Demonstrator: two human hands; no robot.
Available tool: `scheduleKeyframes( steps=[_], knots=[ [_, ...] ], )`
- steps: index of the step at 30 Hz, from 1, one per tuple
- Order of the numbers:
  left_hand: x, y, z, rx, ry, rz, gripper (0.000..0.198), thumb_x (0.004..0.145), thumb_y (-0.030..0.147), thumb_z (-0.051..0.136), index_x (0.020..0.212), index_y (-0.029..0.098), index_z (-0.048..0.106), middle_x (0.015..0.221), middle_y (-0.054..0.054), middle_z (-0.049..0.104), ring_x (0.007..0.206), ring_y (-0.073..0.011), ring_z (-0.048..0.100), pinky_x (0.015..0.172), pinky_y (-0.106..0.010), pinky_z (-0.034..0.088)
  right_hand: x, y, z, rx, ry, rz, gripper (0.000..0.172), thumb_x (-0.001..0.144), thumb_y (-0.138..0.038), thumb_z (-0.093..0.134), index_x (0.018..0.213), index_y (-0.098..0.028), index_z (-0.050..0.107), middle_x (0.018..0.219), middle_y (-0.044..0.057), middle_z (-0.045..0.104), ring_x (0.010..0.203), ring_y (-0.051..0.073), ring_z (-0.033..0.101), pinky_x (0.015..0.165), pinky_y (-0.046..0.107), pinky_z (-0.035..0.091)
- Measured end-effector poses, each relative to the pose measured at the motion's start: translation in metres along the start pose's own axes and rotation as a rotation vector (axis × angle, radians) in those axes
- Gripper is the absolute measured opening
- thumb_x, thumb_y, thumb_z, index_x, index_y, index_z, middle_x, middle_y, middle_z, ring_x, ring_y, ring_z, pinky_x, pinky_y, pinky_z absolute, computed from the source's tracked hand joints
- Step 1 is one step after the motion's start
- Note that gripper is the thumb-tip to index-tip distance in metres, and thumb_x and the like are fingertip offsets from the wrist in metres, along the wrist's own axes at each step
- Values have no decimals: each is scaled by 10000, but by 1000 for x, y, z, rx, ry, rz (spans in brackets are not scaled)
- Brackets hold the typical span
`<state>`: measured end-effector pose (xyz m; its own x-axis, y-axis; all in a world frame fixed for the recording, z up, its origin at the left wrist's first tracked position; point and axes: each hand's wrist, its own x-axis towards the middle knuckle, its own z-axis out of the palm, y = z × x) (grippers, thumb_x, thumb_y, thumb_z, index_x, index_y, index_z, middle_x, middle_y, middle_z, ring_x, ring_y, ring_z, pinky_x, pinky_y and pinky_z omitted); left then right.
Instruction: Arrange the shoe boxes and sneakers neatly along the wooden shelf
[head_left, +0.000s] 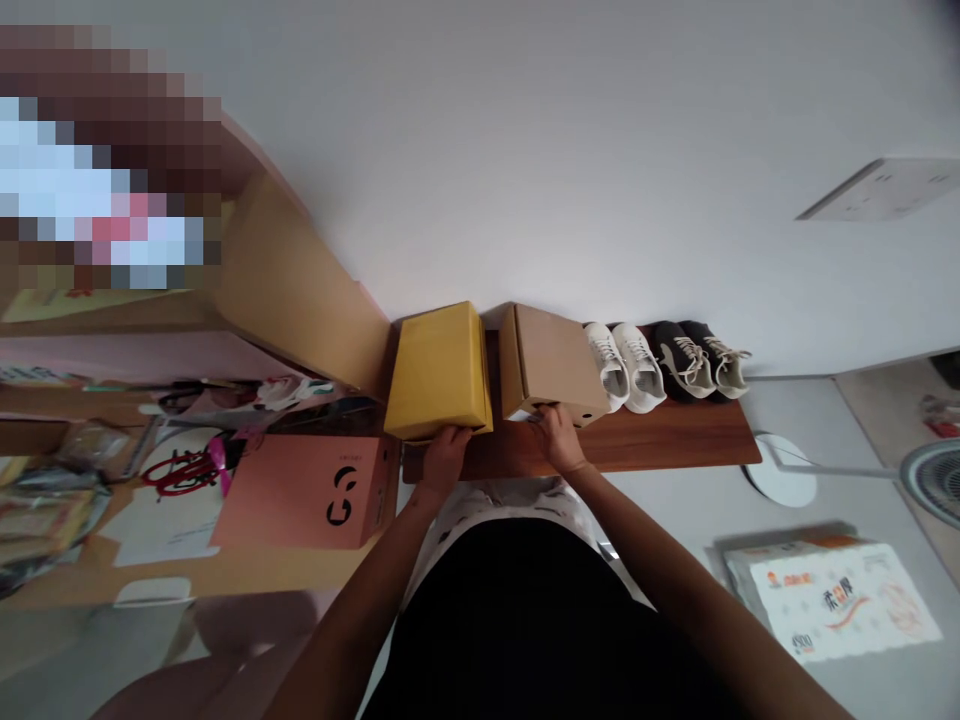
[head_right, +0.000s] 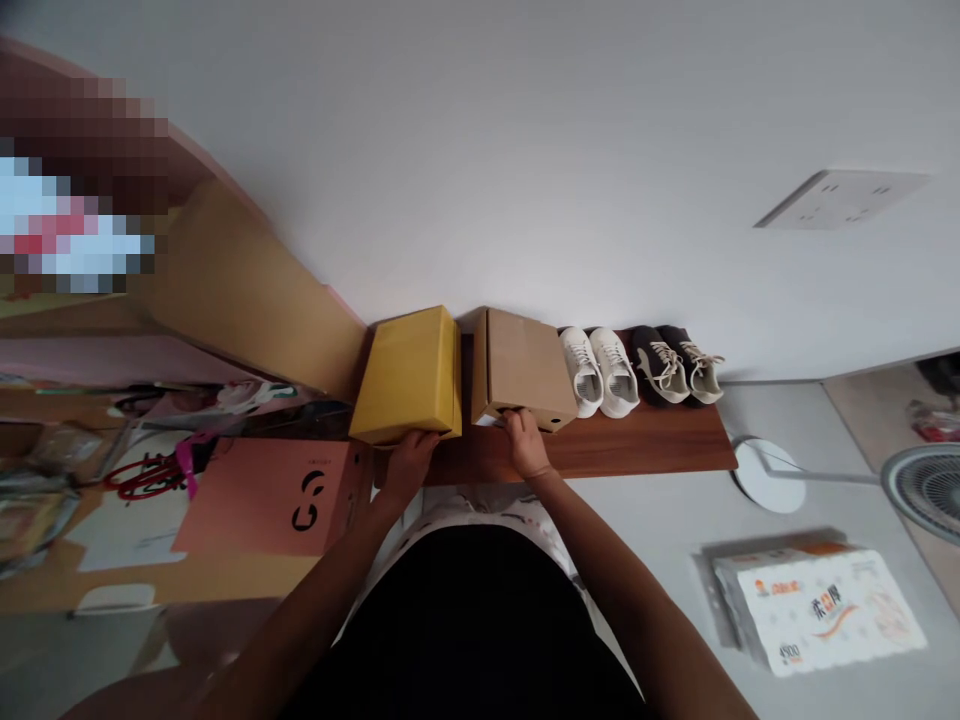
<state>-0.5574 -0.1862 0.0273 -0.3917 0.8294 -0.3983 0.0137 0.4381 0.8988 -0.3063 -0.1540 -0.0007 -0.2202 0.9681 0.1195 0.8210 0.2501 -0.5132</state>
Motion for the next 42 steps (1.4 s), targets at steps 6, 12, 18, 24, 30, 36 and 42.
scheduleKeyframes(
  steps=[6, 12, 18, 24, 30, 36, 42],
  knots=[
    [18, -21, 7, 277, -280, 69, 332, 769, -21, 638, 824, 289, 743, 1021, -76, 716, 1225, -282, 584, 1259, -395, 251, 1, -3, 34, -161, -200, 7, 352, 951, -71, 441, 1191, -209, 658, 1128, 127, 671, 1036, 266, 586, 970, 362, 473],
    [28, -31, 15, 440, -250, 124, 307, 786, -1, 619, 783, 290, 718, 971, -85, 724, 1216, -318, 591, 1235, -461, 283, 7, 4, 43, -194, -280, 127, 347, 996, -86, 423, 1208, -224, 661, 1174, 114, 710, 1077, 236, 621, 917, 301, 476],
    [17, -47, 15, 787, -321, 264, 468, 871, 10, 464, 1174, 252, 725, 1264, -150, 659, 1288, -303, 538, 1173, -424, 363, 16, 4, 39, -217, -268, 139, 305, 991, -111, 465, 1142, -214, 710, 1146, 126, 703, 1068, 247, 607, 920, 319, 476],
    [0, -54, 16, 1174, -337, 323, 572, 931, 80, 455, 1495, 147, 526, 1369, -197, 608, 1296, -314, 553, 1149, -448, 404, -7, 8, 30, -72, -74, 116, 320, 942, -156, 528, 1202, -202, 710, 1165, 132, 655, 1019, 258, 584, 961, 383, 483],
    [-34, -39, 63, 1070, -545, 163, 431, 954, 186, 494, 1362, 186, 634, 1271, -145, 690, 1178, -273, 657, 1066, -392, 488, -43, 80, -19, 116, 163, 328, 329, 947, -267, 505, 1200, -182, 697, 1094, 142, 639, 1016, 286, 612, 979, 479, 528],
    [-54, -3, 231, 605, -697, 385, 488, 928, 210, 549, 1411, 148, 576, 1436, -159, 594, 1347, -285, 561, 1158, -429, 428, -20, 154, -76, 10, 133, 507, 461, 962, -220, 465, 1390, -77, 559, 1409, 240, 558, 1302, 328, 547, 1080, 480, 467],
    [-27, 15, 372, 608, -453, 177, 273, 939, 105, 507, 1154, 103, 675, 1289, -224, 646, 1229, -322, 627, 1091, -433, 439, 49, 185, -96, -78, -314, 676, 339, 991, -144, 434, 1248, -113, 653, 1181, 211, 709, 1064, 281, 699, 952, 404, 498]
  ],
)
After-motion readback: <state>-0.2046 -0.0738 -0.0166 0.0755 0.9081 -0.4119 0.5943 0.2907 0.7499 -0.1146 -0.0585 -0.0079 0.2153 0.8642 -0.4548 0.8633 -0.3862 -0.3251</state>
